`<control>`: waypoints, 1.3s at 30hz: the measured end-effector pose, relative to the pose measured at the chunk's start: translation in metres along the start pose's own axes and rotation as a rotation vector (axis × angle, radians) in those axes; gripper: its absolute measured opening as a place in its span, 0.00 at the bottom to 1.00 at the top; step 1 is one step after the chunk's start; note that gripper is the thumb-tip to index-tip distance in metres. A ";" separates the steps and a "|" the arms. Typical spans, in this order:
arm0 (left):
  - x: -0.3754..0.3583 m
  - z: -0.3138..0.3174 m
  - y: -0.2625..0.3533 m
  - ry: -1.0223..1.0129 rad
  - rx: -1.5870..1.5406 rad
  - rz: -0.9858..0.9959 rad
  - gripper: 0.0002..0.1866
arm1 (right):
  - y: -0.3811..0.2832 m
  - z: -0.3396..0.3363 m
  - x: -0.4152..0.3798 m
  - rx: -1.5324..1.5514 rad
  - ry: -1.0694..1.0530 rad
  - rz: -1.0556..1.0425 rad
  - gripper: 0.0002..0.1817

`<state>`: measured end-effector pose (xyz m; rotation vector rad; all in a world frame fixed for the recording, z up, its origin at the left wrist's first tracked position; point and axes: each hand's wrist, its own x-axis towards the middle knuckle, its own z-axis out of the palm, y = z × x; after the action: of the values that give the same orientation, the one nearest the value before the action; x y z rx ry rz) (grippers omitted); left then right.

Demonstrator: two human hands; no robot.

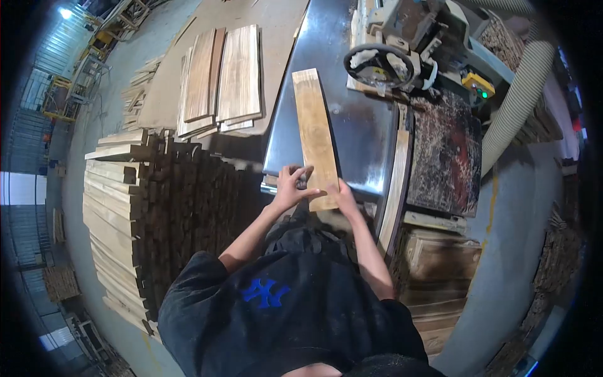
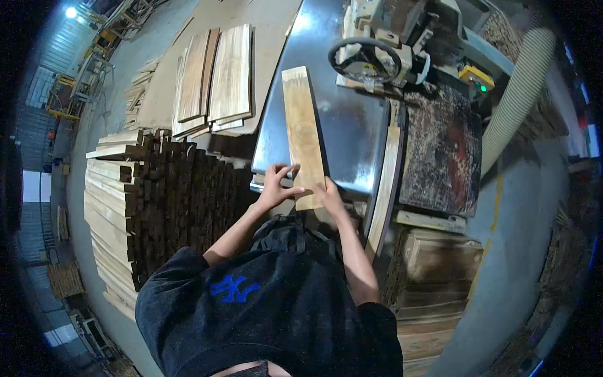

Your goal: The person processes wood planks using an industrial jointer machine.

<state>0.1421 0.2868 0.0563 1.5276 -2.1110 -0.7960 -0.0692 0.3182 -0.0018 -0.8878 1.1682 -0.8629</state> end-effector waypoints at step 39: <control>0.008 0.044 0.033 -0.051 -0.887 -0.724 0.16 | -0.018 0.014 -0.184 -0.009 -0.008 0.179 0.42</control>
<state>0.0882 0.2964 0.0451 1.6740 -0.8920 -1.7157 -0.0898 0.4800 0.0870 -0.7800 1.2260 -0.7081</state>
